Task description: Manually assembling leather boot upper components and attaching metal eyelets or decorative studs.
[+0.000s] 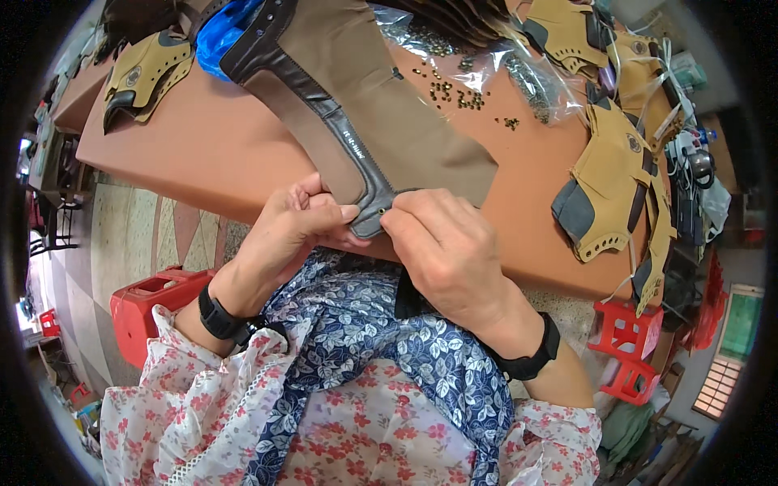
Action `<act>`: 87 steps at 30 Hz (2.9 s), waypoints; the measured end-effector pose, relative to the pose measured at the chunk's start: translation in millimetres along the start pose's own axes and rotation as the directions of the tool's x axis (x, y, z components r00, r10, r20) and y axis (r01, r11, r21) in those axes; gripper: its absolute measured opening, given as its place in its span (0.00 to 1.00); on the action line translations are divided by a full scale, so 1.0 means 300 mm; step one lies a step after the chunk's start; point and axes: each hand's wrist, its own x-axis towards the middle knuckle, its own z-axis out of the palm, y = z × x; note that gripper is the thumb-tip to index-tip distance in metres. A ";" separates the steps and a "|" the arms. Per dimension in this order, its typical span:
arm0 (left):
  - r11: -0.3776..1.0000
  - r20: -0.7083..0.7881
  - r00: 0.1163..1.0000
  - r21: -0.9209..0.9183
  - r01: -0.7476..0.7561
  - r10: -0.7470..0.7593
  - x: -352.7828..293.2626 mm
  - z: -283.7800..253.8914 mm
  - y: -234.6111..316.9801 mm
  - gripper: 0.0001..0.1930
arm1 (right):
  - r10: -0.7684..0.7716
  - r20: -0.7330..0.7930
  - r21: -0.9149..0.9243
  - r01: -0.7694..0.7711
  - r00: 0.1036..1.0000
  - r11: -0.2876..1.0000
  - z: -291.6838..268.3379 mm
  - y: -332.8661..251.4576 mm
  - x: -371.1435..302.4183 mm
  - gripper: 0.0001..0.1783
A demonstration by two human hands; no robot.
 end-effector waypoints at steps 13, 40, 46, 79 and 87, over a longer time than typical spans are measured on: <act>1.000 -0.020 1.000 -0.024 -0.009 0.008 -0.011 0.026 0.016 0.12 | -0.037 -0.006 -0.020 0.037 0.999 0.999 0.043 -0.003 0.008 0.11; 1.000 -0.041 0.999 0.005 -0.006 0.006 -0.010 0.025 0.008 0.12 | -0.203 -0.021 -0.122 0.199 0.979 0.972 0.070 -0.006 -0.029 0.14; 1.000 -0.046 0.999 0.019 -0.006 0.007 -0.006 0.025 0.006 0.11 | -0.265 -0.026 -0.183 0.256 0.964 0.949 0.084 0.010 -0.043 0.16; 0.998 -0.048 0.998 0.063 -0.029 0.032 -0.010 0.026 0.000 0.14 | -0.111 -0.033 0.000 0.111 0.993 0.994 0.094 0.011 -0.019 0.15; 0.999 -0.057 0.998 0.043 -0.012 0.014 -0.010 0.026 0.012 0.13 | -0.058 -0.124 -0.062 0.050 0.991 0.997 0.064 0.054 -0.073 0.17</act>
